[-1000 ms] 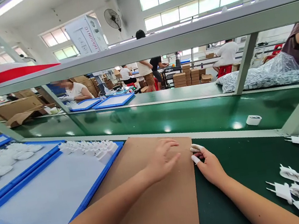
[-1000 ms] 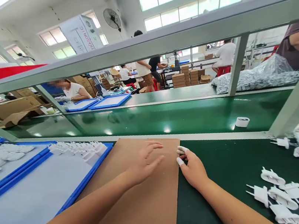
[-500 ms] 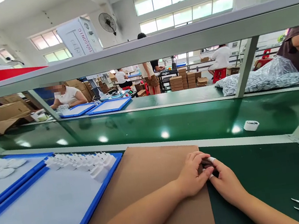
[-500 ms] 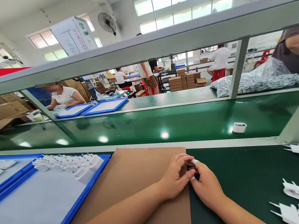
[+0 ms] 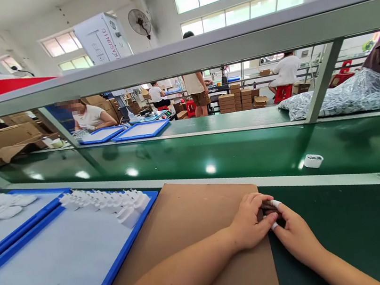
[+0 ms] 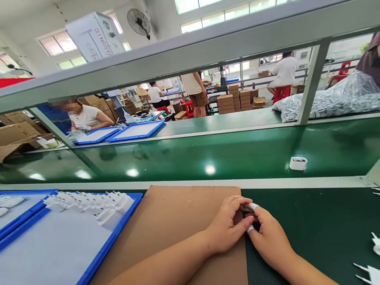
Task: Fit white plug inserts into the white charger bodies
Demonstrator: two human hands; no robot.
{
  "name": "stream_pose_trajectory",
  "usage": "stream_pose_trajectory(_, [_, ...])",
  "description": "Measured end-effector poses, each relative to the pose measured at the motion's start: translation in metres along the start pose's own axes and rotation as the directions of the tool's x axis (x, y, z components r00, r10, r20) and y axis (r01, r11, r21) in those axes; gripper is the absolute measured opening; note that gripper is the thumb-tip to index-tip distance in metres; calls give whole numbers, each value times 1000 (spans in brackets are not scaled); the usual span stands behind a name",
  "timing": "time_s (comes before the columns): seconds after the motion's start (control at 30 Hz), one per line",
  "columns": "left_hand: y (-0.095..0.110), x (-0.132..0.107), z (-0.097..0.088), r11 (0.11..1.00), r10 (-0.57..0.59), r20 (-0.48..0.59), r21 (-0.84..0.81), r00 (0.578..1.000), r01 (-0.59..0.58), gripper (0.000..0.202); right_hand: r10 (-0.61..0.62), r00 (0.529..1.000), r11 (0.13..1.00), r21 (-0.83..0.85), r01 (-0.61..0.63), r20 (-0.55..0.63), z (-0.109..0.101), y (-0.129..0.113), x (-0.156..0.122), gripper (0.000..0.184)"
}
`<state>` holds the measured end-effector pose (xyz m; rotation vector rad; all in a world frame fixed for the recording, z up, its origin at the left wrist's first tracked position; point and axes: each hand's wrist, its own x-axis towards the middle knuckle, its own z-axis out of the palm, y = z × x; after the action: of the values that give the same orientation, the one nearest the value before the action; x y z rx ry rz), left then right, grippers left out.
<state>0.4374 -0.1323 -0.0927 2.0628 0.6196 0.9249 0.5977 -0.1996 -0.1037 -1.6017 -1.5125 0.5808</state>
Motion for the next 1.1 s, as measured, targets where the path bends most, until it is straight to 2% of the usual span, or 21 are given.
stream_pose_trajectory(0.67, [-3, 1, 2, 1000, 19, -5, 17, 1000, -19, 37, -7, 999, 1000, 31, 6, 37, 0, 1, 1, 50])
stream_pose_trajectory(0.8, [-7, 4, 6, 999, -23, -20, 40, 1000, 23, 38, -7, 999, 999, 38, 5, 42, -1, 3, 0, 54])
stream_pose_trajectory(0.97, [-8, 5, 8, 999, -23, -20, 43, 1000, 24, 37, -4, 999, 996, 84, 0, 48, 0, -6, 2, 54])
stream_pose_trajectory(1.03, [-8, 4, 7, 999, -26, -19, 36, 999, 26, 39, 6, 996, 994, 111, -15, 85, -3, -9, 0, 53])
stream_pose_trajectory(1.1, [-8, 4, 6, 999, -36, -19, 26, 999, 36, 40, 21, 994, 997, 67, -28, 111, -17, -7, -9, 55])
